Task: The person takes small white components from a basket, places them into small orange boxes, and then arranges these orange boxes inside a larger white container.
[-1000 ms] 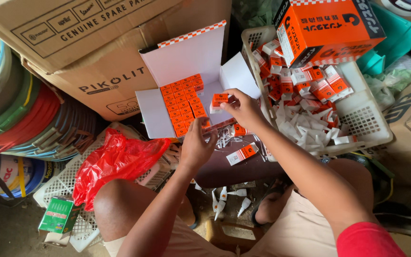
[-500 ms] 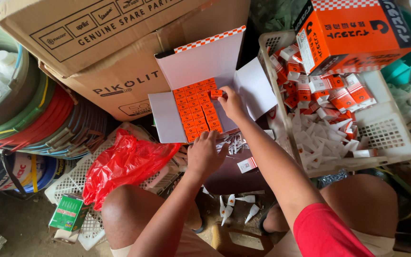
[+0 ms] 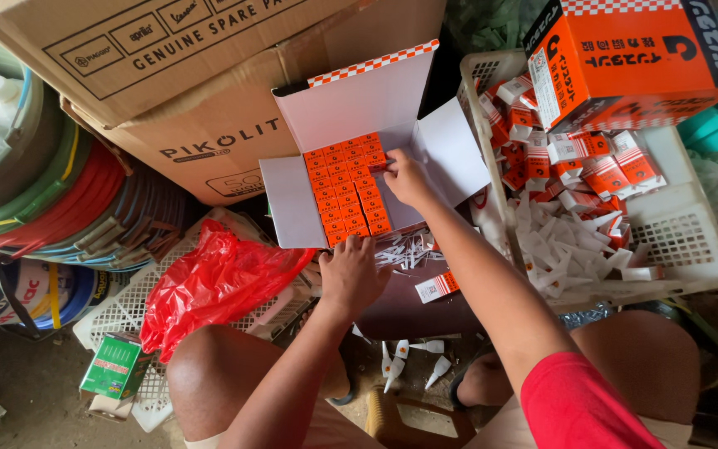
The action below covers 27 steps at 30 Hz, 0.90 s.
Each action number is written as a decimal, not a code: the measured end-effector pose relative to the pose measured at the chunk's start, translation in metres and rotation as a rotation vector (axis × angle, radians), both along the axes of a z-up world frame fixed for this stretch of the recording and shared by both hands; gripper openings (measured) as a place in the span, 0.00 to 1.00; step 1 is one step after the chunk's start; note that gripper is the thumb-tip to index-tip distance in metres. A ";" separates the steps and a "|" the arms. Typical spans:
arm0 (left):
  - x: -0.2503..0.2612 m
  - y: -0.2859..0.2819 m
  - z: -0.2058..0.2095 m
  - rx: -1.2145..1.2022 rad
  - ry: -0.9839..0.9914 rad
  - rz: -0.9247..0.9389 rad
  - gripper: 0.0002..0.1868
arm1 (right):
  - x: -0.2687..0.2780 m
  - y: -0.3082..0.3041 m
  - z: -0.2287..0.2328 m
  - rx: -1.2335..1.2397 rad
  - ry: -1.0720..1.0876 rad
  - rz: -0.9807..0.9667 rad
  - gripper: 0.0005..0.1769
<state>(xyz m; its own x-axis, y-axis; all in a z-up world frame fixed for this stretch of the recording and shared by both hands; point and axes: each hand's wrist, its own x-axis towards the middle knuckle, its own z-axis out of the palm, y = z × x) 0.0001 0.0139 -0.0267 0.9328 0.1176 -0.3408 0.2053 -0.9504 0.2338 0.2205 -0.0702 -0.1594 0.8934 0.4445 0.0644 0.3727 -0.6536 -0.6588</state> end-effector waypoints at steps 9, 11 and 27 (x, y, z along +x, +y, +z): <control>0.004 0.009 -0.008 -0.040 0.034 -0.043 0.26 | -0.049 -0.044 0.115 0.052 0.011 0.125 0.26; 0.004 0.010 -0.001 -0.043 0.046 -0.051 0.27 | -0.071 -0.062 0.151 0.066 0.034 0.179 0.23; 0.001 -0.003 0.069 -0.204 0.136 -0.066 0.27 | -0.076 -0.274 0.113 -0.643 0.299 -0.095 0.20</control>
